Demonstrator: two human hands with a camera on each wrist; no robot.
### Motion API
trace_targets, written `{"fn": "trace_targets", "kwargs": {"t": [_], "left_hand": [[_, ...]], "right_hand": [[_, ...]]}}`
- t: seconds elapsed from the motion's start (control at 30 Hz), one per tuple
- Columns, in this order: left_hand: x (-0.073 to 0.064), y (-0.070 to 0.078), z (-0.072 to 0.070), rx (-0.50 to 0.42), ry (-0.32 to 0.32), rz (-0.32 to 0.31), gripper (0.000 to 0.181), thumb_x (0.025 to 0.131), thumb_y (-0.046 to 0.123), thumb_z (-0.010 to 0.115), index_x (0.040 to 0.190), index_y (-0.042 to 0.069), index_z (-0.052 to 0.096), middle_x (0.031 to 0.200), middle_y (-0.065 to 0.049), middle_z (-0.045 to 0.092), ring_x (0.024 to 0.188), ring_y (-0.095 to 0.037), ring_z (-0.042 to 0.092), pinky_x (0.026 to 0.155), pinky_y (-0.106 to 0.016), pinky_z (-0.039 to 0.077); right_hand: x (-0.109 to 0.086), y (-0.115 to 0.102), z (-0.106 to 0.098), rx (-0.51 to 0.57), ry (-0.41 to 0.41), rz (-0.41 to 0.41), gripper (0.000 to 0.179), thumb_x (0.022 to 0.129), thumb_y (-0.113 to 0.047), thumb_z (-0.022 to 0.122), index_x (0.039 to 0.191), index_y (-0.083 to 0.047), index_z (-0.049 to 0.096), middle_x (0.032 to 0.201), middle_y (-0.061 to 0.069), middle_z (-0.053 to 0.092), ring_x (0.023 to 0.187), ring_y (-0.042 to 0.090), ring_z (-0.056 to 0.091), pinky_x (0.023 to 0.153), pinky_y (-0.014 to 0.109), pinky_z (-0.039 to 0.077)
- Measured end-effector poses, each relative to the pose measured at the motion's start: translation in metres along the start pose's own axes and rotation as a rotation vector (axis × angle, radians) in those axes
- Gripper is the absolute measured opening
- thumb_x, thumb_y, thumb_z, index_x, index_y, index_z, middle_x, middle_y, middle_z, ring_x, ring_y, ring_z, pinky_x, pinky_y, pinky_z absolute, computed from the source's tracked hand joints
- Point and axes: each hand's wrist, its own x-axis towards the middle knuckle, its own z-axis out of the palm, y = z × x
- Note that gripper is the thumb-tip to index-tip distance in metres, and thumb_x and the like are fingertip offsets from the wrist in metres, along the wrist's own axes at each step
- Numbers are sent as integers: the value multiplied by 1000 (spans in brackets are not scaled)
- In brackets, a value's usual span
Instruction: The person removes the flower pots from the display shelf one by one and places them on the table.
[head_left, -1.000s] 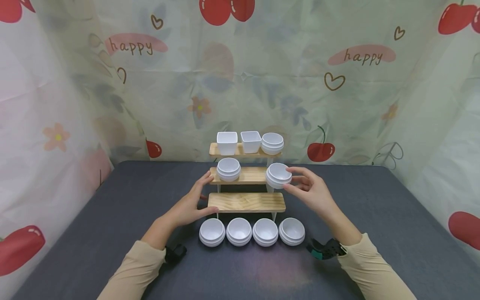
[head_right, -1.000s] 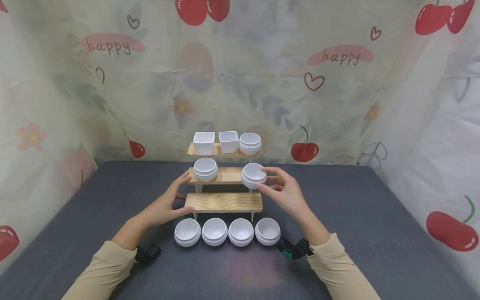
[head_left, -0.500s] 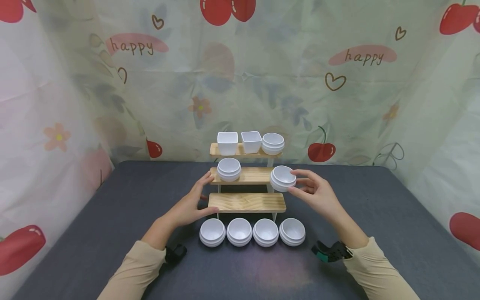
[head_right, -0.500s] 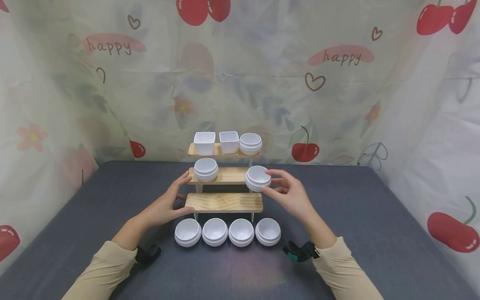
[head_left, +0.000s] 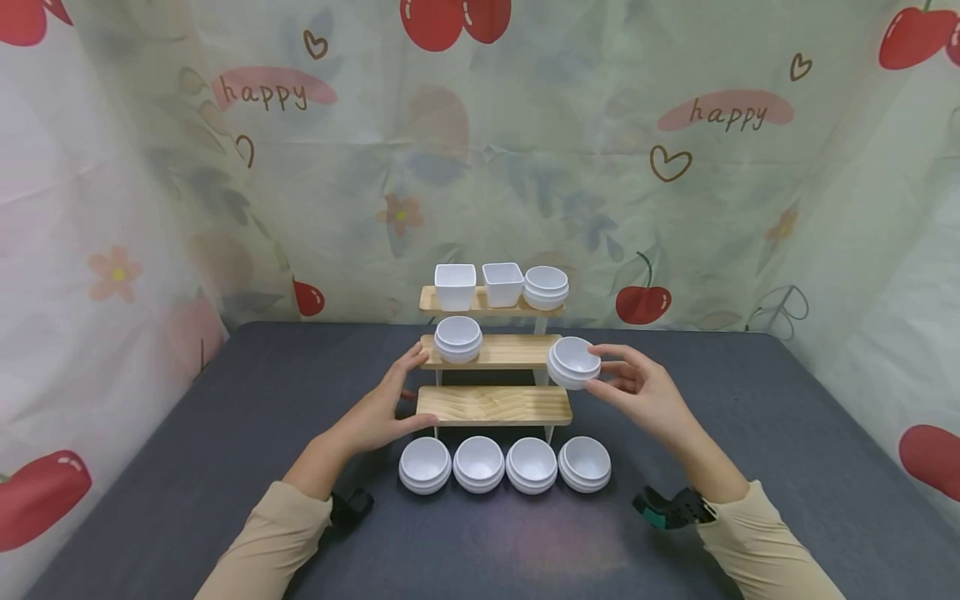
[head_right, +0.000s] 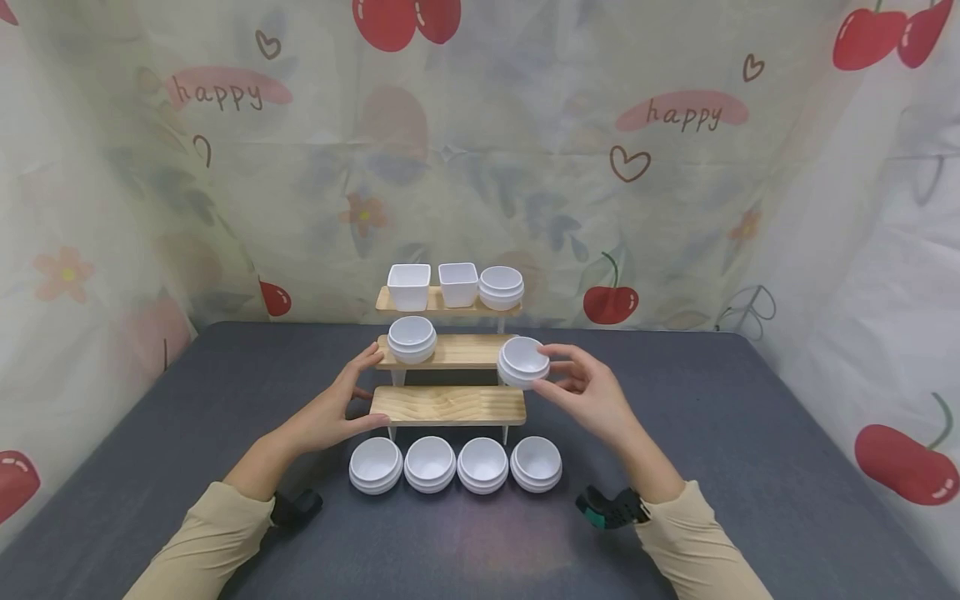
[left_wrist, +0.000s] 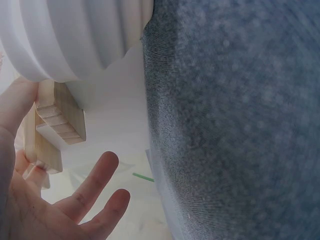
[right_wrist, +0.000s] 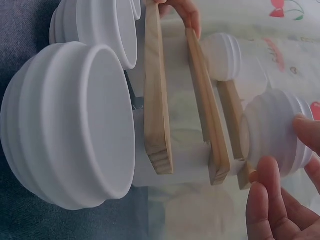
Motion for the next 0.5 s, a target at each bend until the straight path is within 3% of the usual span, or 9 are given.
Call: {"fn": "trace_targets", "kwargs": {"t": [0.5], "left_hand": [[0,-1,0,-8,1,16,91,82,32,72,148,20,10,159,-7,3,114,-36,56,95,-50,48]], "right_hand": [[-5,5,-8,11,-16,-11,46,85,-18,68,127,-8,51,118,20,60,82,1,64,73,19,53]]}}
